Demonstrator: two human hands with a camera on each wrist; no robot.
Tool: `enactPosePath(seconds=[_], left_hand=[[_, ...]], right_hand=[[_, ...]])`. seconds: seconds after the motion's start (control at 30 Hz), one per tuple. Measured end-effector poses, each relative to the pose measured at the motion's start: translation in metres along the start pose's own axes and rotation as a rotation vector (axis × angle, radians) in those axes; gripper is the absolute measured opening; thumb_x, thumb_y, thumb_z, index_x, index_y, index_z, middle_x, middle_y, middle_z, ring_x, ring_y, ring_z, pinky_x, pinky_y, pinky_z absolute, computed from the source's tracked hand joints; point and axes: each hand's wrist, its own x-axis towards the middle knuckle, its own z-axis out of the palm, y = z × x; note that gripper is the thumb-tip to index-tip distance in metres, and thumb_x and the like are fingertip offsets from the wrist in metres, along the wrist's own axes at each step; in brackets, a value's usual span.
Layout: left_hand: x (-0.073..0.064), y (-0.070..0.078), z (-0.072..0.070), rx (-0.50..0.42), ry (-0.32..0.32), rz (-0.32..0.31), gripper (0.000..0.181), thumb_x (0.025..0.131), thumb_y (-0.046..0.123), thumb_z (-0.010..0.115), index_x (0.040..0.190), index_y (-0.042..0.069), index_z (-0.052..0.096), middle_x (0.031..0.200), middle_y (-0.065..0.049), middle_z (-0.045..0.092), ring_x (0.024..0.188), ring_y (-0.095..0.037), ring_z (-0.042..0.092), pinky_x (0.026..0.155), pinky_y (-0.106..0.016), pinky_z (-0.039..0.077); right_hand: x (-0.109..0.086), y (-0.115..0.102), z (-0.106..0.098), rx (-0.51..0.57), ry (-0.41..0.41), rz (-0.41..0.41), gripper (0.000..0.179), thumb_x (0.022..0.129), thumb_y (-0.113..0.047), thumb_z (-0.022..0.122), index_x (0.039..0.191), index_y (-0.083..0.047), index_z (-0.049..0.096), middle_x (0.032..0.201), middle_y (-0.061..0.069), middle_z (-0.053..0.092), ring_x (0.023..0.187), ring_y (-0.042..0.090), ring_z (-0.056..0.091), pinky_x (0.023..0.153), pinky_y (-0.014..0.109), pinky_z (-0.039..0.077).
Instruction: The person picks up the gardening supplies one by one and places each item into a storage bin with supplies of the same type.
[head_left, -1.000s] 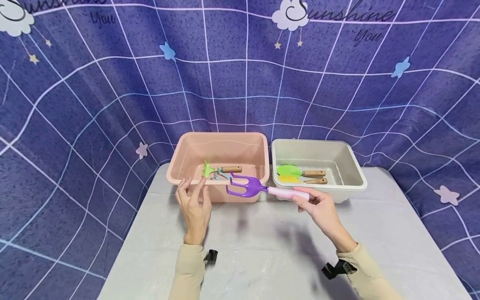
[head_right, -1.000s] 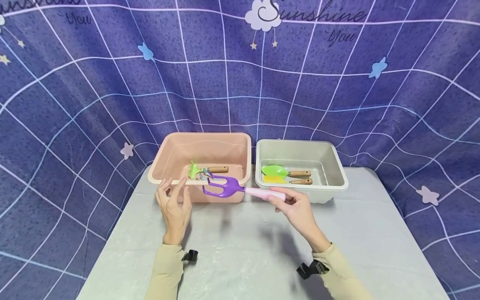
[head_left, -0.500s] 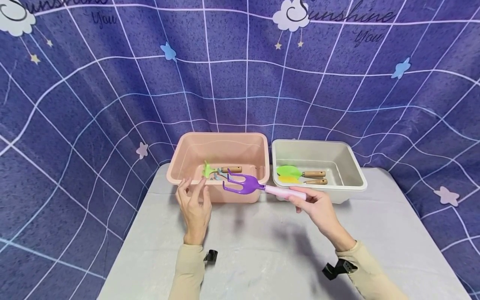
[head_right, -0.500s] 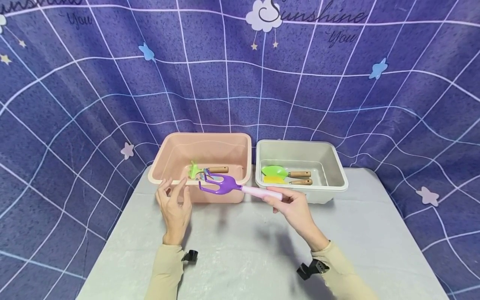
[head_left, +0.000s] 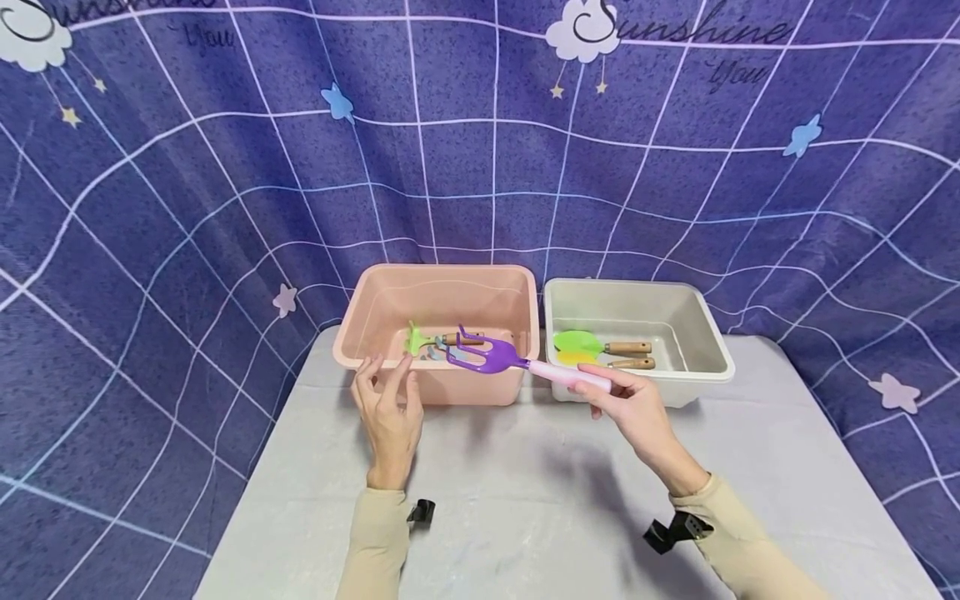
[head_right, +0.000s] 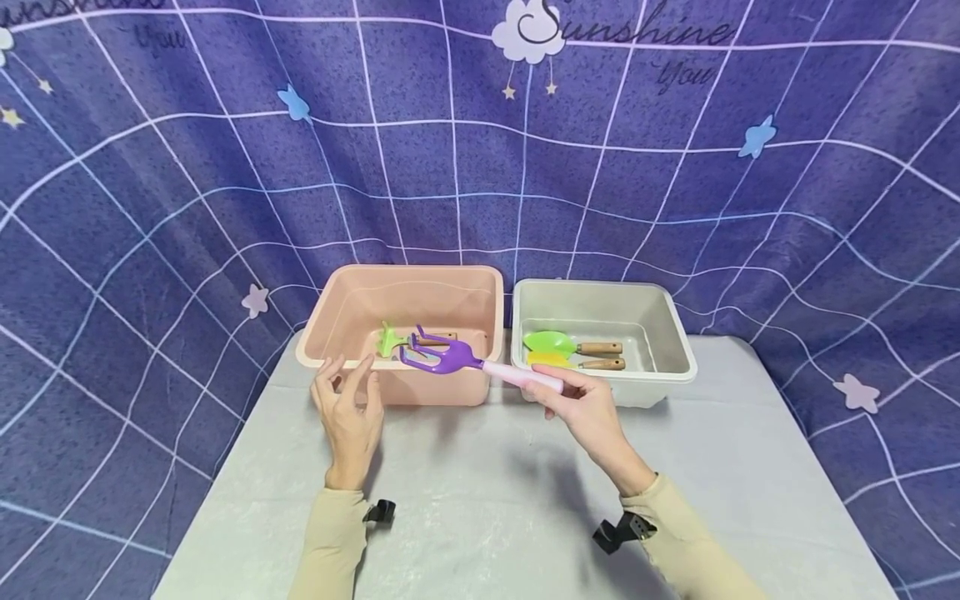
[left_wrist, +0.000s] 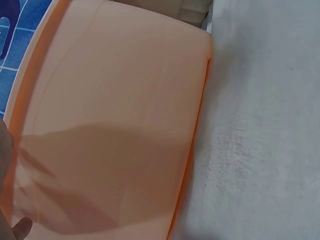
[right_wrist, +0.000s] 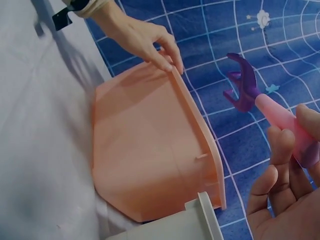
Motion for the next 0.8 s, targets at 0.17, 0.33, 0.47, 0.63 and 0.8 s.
enactPosePath(seconds=[0.17, 0.33, 0.47, 0.63, 0.8], left_hand=[[0.000, 0.002, -0.001, 0.002, -0.006, -0.007, 0.025, 0.098, 0.016, 0.075, 0.123, 0.014, 0.081, 0.138, -0.031, 0.057, 0.140, -0.050, 0.047, 0.122, -0.056, 0.038], [0.000, 0.001, -0.001, 0.001, -0.013, -0.017, 0.026, 0.099, 0.015, 0.074, 0.123, 0.015, 0.081, 0.139, -0.030, 0.057, 0.142, -0.047, 0.046, 0.122, -0.055, 0.038], [0.000, 0.000, 0.000, 0.000, -0.019, -0.020, 0.026, 0.099, 0.015, 0.074, 0.124, 0.016, 0.081, 0.140, -0.029, 0.056, 0.142, -0.046, 0.046, 0.123, -0.054, 0.037], [-0.001, -0.001, 0.000, 0.004, -0.015, -0.013, 0.026, 0.099, 0.016, 0.074, 0.124, 0.016, 0.081, 0.139, -0.029, 0.056, 0.142, -0.047, 0.046, 0.123, -0.055, 0.038], [0.000, -0.001, 0.000, 0.005, -0.005, -0.002, 0.026, 0.099, 0.015, 0.074, 0.124, 0.015, 0.081, 0.139, -0.030, 0.057, 0.141, -0.047, 0.046, 0.122, -0.056, 0.038]], right_hand=[[0.003, -0.003, 0.004, -0.007, 0.008, -0.023, 0.041, 0.088, -0.011, 0.086, 0.126, 0.001, 0.076, 0.069, -0.012, 0.070, 0.060, 0.007, 0.063, 0.058, 0.019, 0.047], [0.009, -0.002, 0.006, -0.045, 0.011, -0.044, 0.040, 0.087, -0.015, 0.089, 0.124, -0.002, 0.079, 0.070, -0.012, 0.070, 0.061, 0.008, 0.064, 0.057, 0.019, 0.050], [0.012, -0.002, 0.007, -0.050, 0.016, -0.042, 0.041, 0.086, -0.018, 0.090, 0.124, -0.004, 0.079, 0.070, -0.011, 0.070, 0.061, 0.008, 0.064, 0.056, 0.019, 0.050], [0.017, -0.001, 0.009, -0.048, 0.013, -0.042, 0.041, 0.087, -0.020, 0.090, 0.124, -0.005, 0.079, 0.070, -0.009, 0.071, 0.060, 0.008, 0.065, 0.056, 0.019, 0.051], [0.024, 0.000, 0.012, -0.052, -0.004, -0.046, 0.041, 0.088, -0.020, 0.088, 0.125, -0.004, 0.078, 0.070, -0.004, 0.071, 0.061, 0.008, 0.066, 0.058, 0.021, 0.054]])
